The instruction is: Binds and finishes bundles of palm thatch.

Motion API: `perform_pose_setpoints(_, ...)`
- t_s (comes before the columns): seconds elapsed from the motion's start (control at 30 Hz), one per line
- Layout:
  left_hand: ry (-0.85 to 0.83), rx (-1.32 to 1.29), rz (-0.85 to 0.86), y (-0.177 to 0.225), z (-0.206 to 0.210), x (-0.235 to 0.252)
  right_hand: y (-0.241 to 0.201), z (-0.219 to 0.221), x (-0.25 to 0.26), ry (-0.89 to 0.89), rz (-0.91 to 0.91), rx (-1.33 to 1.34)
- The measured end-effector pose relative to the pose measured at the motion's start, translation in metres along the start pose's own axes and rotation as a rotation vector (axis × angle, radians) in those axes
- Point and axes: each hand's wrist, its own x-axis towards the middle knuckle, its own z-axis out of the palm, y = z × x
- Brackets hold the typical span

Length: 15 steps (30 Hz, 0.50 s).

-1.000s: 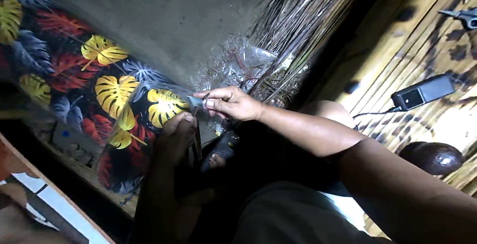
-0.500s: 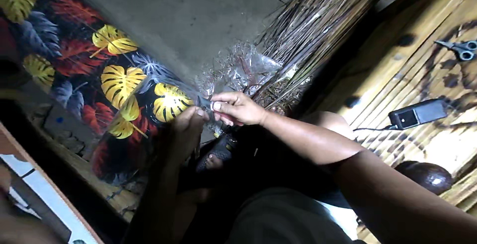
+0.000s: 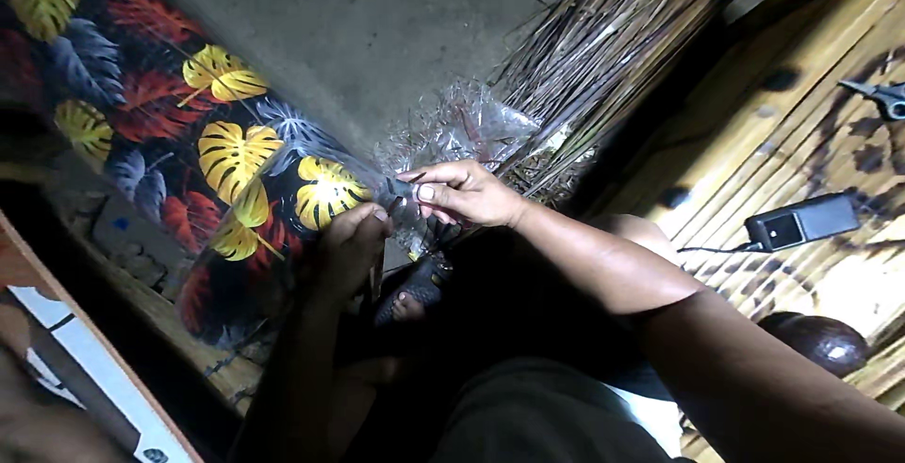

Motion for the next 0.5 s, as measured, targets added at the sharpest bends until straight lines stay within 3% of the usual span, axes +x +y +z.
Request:
perform_pose_setpoints(0.17,0.012,0.049,-0.033,0.010,-0.005,-0.006,-0.001,-0.008,0.000,-0.011,-0.050,-0.123)
perform_pose_setpoints(0.33,0.055,0.082,-0.042,0.001,-0.012,-0.011,-0.011,-0.029,0.004,0.180,-0.022,-0.151)
perform_pose_setpoints(0.5,0.107,0.084,0.044,-0.004,-0.005,-0.007,-0.008,-0.011,0.004,0.022,0.065,-0.030)
